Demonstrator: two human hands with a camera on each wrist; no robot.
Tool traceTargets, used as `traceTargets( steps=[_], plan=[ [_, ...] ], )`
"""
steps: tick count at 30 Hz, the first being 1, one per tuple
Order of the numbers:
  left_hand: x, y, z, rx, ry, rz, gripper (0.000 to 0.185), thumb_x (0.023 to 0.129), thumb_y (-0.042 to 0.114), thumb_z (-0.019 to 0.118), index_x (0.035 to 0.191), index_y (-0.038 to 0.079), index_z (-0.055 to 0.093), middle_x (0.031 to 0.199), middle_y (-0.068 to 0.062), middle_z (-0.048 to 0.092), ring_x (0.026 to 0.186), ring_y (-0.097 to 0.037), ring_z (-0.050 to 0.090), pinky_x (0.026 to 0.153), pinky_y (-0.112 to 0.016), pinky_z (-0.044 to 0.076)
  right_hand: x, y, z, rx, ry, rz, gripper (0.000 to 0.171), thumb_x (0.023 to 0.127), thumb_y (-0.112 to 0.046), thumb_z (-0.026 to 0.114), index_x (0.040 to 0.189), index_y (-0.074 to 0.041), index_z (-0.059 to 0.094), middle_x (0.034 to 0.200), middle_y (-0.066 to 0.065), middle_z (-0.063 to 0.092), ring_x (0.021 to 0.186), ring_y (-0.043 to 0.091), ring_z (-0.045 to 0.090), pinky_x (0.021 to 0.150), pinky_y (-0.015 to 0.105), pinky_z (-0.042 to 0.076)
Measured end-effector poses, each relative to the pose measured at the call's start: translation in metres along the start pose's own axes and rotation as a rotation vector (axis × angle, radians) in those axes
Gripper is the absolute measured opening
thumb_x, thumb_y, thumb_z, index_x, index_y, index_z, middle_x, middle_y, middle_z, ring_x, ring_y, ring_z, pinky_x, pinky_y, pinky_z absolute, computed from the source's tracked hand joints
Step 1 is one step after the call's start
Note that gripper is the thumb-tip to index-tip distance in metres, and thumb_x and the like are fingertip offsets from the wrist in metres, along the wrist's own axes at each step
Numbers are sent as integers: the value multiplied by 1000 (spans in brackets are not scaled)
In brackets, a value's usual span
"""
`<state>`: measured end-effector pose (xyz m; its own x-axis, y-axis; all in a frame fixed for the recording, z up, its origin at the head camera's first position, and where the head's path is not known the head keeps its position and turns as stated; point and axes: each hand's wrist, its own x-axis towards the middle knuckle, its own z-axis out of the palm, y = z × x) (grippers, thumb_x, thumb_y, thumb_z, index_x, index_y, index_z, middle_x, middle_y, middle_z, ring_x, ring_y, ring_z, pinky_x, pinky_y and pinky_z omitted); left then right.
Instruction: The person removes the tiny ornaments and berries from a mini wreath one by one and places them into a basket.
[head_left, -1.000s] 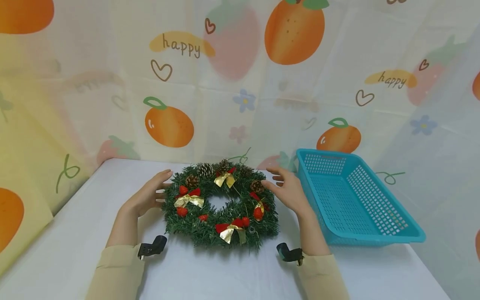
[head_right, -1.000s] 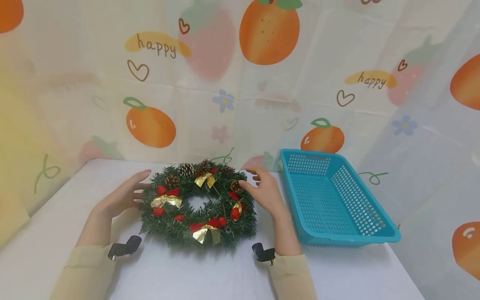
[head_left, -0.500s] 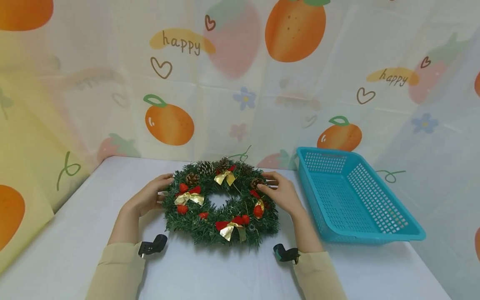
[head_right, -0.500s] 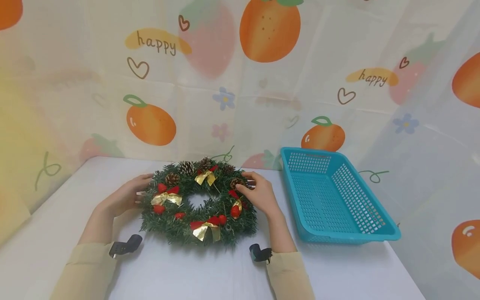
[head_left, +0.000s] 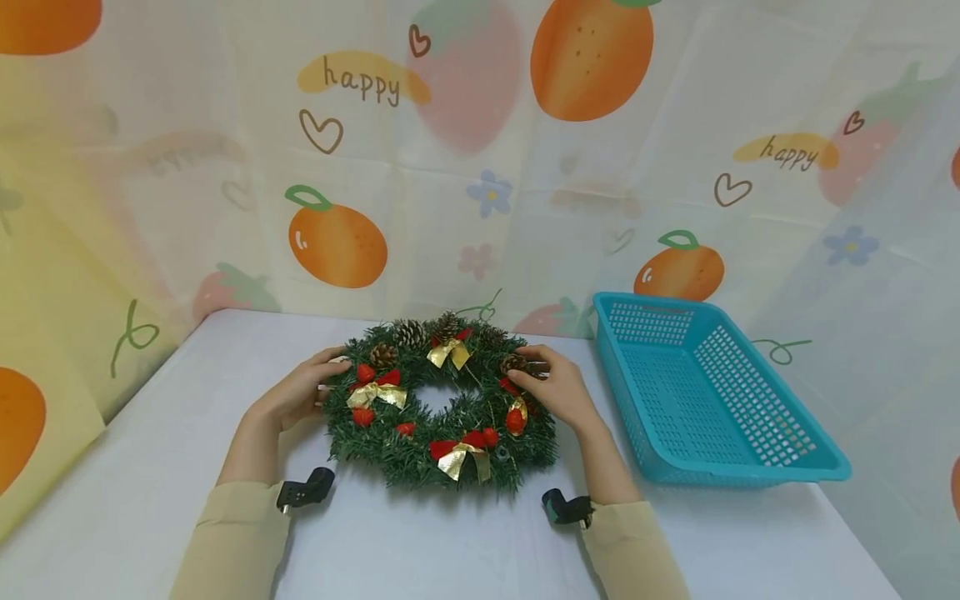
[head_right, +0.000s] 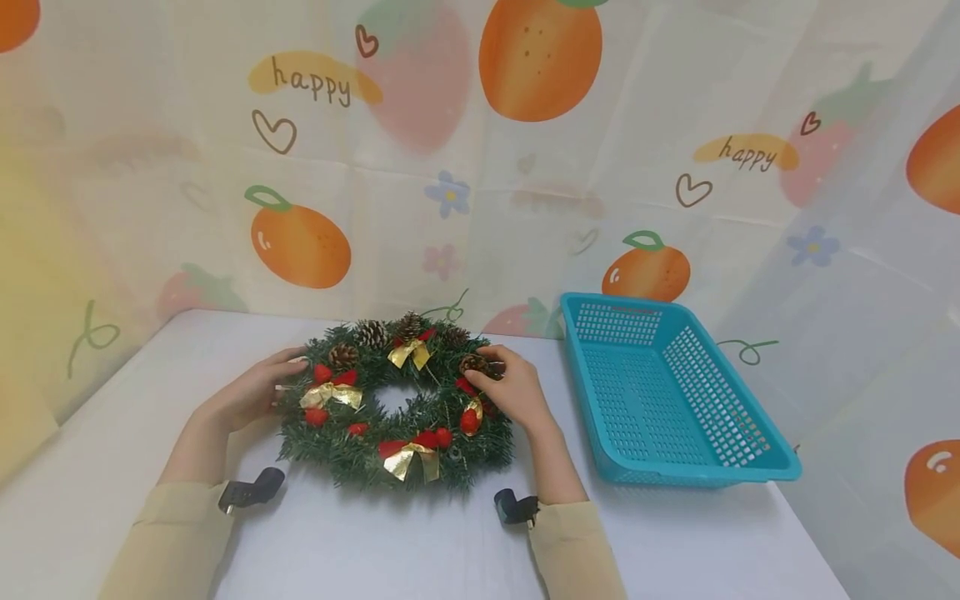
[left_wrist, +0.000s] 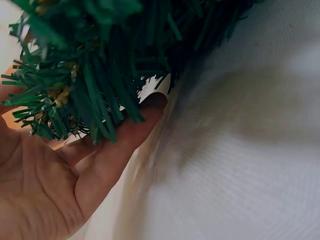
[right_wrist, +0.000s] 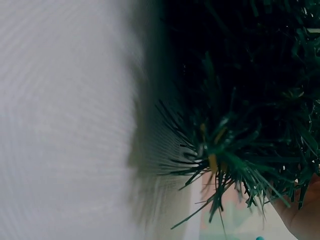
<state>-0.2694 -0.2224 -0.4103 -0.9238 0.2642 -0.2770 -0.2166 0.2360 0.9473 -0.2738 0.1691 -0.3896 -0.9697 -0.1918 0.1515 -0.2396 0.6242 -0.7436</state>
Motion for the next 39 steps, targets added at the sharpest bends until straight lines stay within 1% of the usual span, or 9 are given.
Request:
traceTargets(
  steps=[5,12,17,25,31,36,39],
  plan=[
    [1,-1,0,7,8,-5,76,104,42,43,161,17,1,163,-25,4,60,-7,32,64,-27,36,0,1,3,-7,7,13,47,92,-35,70,135,-19,60,136,11,62,121,33,62,94,49,53],
    [0,-1,0,26,13,-6,77,103,44,43,161,18,0,163,-25,6,61,-7,33,64,-28,37,-1,0,5,-11,18,14,44,92,-35,69,132,-19,61,132,11,64,118,32,63,92,47,53],
    [1,0,1,27,9,-1,77,103,44,43,161,19,-1,164,-25,3,61,-7,33,67,-30,39,-1,0,3,-6,27,13,43,92,-36,69,131,-19,62,132,12,64,119,33,63,93,48,53],
    [1,0,0,10,-2,12,76,104,43,43,161,19,-1,164,-25,2,62,-7,33,67,-29,40,0,-2,0,9,48,-8,44,93,-40,68,131,-18,62,135,11,63,120,35,63,95,50,53],
    [3,-3,-4,8,0,31,73,105,43,42,161,22,1,161,-22,6,64,-8,31,66,-29,38,2,-4,-3,45,58,-30,44,94,-38,67,131,-16,61,137,12,60,124,34,60,99,45,52],
    [5,-5,-4,13,-7,32,70,106,41,40,161,23,1,161,-22,4,66,-8,32,68,-31,39,3,-4,-5,68,77,-37,41,94,-34,67,131,-15,62,133,12,62,124,31,60,101,42,51],
    [5,-6,-4,11,-4,32,68,106,40,38,161,23,2,158,-20,9,66,-8,32,68,-31,39,3,-3,-6,74,90,-32,40,94,-33,67,130,-16,62,131,12,64,123,31,61,101,42,51]
  ],
)
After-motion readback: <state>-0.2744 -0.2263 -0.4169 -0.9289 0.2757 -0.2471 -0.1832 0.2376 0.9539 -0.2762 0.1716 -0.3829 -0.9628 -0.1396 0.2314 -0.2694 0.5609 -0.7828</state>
